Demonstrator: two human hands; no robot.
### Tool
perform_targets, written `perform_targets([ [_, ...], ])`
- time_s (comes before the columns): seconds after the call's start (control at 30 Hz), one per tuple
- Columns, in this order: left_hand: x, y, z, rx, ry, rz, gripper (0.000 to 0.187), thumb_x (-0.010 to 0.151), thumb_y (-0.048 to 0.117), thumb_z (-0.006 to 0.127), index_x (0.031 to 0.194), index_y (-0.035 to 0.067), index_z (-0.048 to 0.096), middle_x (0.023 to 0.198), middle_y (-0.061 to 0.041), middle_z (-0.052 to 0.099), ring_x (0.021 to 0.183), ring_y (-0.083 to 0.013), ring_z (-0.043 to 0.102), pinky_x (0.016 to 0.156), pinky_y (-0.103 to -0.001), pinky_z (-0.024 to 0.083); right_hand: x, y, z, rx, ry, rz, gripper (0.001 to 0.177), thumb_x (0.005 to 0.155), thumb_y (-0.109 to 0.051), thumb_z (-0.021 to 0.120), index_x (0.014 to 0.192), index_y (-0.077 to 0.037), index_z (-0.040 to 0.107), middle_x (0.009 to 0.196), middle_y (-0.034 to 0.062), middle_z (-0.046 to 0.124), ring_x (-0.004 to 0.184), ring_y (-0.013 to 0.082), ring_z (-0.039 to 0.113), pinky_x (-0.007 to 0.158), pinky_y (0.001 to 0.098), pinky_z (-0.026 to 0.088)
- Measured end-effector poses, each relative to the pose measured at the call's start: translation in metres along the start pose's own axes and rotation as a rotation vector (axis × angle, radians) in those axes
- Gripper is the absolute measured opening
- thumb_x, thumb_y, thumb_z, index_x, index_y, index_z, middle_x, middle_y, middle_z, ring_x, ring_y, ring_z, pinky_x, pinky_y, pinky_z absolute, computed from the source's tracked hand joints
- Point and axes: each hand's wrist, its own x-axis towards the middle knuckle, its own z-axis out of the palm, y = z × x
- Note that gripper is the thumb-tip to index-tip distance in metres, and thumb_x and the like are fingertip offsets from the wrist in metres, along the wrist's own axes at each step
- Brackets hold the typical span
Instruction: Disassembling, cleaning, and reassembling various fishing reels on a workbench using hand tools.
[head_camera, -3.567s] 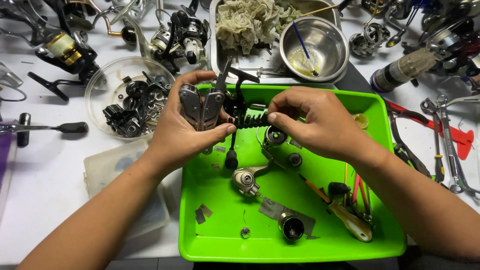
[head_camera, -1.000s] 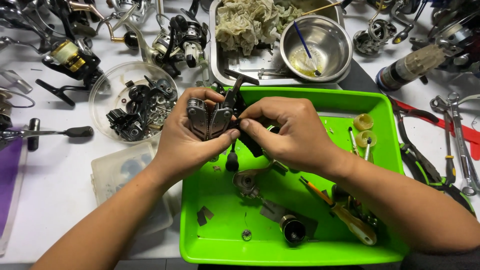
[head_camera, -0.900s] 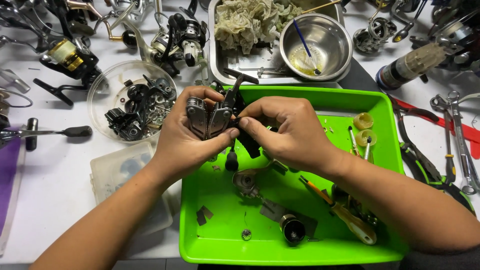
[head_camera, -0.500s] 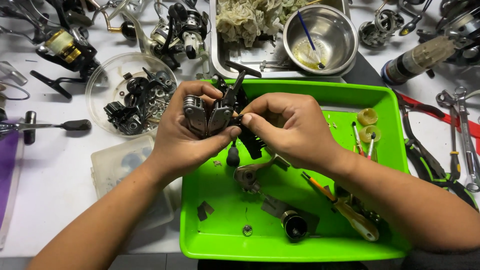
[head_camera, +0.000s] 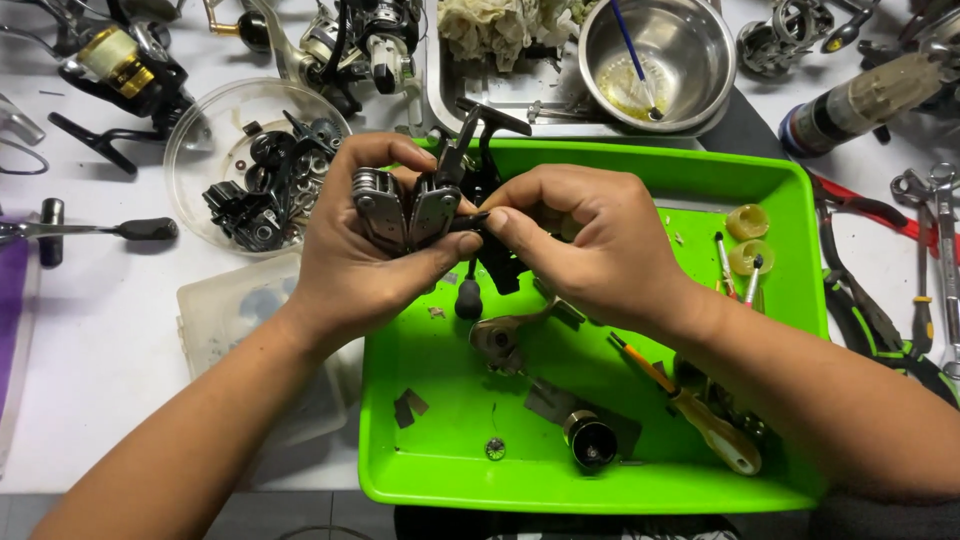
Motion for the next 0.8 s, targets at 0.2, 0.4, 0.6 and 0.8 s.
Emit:
perform_targets([
  [0.2,0.003,0.002,0.000,0.070,0.040,0.002,0.058,0.087,0.001,0.082,0.126,0.010,0.040,0.099,-0.017,0.071,0.098,-0.0206,0.076,0.091,-0.026,0.061,0.004,0.005,-0.003,0.013,-0.037,-0.099,0.013,0.098,-0.012,0.071,0.102,0.000,0.074,0.092,0.0085,0.075,0.077,0.0130,0.067,0.066,0.0245,0.051],
  [0.4,0.001,0.005,0.000,0.076,0.029,0.011,0.056,0.090,-0.003,0.081,0.127,0.009,0.040,0.123,-0.010,0.055,0.103,-0.0197,0.074,0.095,-0.027,0.064,0.002,-0.005,-0.003,-0.108,0.038,-0.307,0.005,0.096,0.003,0.074,0.093,0.007,0.073,0.088,0.0167,0.074,0.076,0.0244,0.071,0.069,0.0326,0.053],
  [0.6,0.000,0.004,-0.003,0.049,-0.042,0.062,0.056,0.091,-0.002,0.082,0.127,0.007,0.040,0.112,-0.013,0.063,0.101,-0.0197,0.075,0.089,-0.024,0.059,0.005,0.014,-0.003,0.430,-0.108,0.314,0.011,0.093,-0.007,0.075,0.100,0.001,0.076,0.090,0.0068,0.077,0.070,0.0024,0.054,0.057,0.0162,0.038],
  [0.8,0.005,0.004,0.000,0.122,0.063,0.019,0.055,0.090,-0.003,0.084,0.122,0.009,0.041,0.127,-0.010,0.052,0.102,-0.0216,0.077,0.089,-0.024,0.060,0.001,-0.008,-0.002,-0.153,0.066,-0.351,0.005,0.097,0.009,0.076,0.094,0.011,0.074,0.090,0.0221,0.074,0.079,0.0284,0.072,0.071,0.0352,0.055],
])
